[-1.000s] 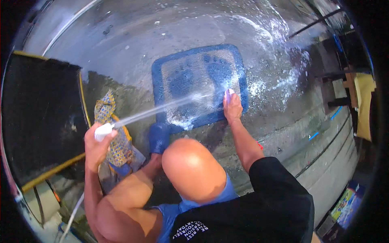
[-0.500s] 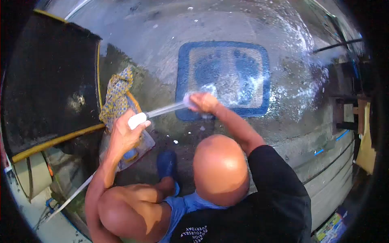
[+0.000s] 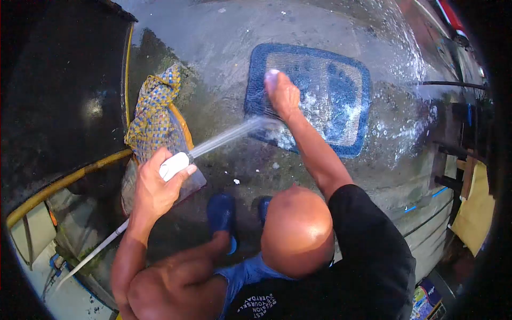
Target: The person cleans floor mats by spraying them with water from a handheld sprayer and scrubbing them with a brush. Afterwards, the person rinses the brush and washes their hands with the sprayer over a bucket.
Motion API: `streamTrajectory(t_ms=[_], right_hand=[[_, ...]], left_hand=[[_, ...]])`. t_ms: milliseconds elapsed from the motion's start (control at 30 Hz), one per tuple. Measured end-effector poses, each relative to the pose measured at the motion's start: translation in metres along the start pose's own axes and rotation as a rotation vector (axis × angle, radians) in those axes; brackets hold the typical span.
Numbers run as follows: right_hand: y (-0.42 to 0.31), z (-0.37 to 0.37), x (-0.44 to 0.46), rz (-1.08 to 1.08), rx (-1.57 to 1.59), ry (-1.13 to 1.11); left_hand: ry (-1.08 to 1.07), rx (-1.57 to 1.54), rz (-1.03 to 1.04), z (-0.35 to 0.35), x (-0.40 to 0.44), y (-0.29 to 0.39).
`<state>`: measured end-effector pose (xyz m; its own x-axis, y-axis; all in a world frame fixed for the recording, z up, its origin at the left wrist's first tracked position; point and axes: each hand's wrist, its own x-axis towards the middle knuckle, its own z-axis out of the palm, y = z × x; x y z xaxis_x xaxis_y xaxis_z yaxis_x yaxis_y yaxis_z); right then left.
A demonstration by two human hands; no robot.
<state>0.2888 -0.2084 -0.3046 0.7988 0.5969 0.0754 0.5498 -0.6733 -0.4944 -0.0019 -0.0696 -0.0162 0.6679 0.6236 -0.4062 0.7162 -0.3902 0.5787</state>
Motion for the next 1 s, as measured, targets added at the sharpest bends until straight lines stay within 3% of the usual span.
streamTrajectory(t_ms=[100, 167, 200, 267, 367, 400, 433, 467, 500, 567, 667, 1000], right_hand=[[-0.024, 0.003, -0.025, 0.048, -0.013, -0.244], [-0.001, 0.035, -0.072, -0.338, 0.053, -0.205], [-0.005, 0.022, -0.082, -0.372, 0.006, -0.309], [-0.01, -0.013, -0.086, -0.493, 0.242, -0.241], [-0.002, -0.053, -0.052, -0.35, -0.034, -0.363], [0.005, -0.053, -0.037, -0.181, -0.026, -0.222], [0.024, -0.044, -0.014, -0.107, -0.03, -0.23], [0.037, -0.045, 0.01, -0.171, -0.084, -0.239], [0.056, -0.034, 0.037, 0.029, 0.011, -0.247], [0.067, -0.03, 0.083, 0.11, -0.087, -0.205], [0.075, -0.023, 0.121, -0.085, -0.142, -0.288], [0.065, -0.023, 0.146, -0.159, -0.384, -0.551]], left_hand=[[0.003, -0.008, 0.003, 0.0, 0.005, -0.004], [-0.013, -0.049, -0.002, 0.004, 0.004, -0.009], [-0.017, -0.046, 0.016, 0.004, 0.004, -0.007], [-0.021, -0.039, 0.055, 0.003, 0.008, -0.003], [-0.084, -0.03, 0.0, -0.001, 0.009, 0.004], [-0.092, -0.01, -0.003, -0.003, 0.008, 0.006], [-0.097, 0.01, -0.007, -0.006, 0.008, 0.009], [-0.099, 0.032, -0.012, -0.007, 0.009, 0.01], [-0.089, 0.025, 0.003, -0.008, 0.009, 0.008], [-0.07, 0.013, 0.03, -0.011, 0.007, 0.003], [-0.066, 0.004, -0.004, -0.015, 0.005, -0.007], [-0.009, -0.053, 0.043, -0.018, 0.0, -0.013]])
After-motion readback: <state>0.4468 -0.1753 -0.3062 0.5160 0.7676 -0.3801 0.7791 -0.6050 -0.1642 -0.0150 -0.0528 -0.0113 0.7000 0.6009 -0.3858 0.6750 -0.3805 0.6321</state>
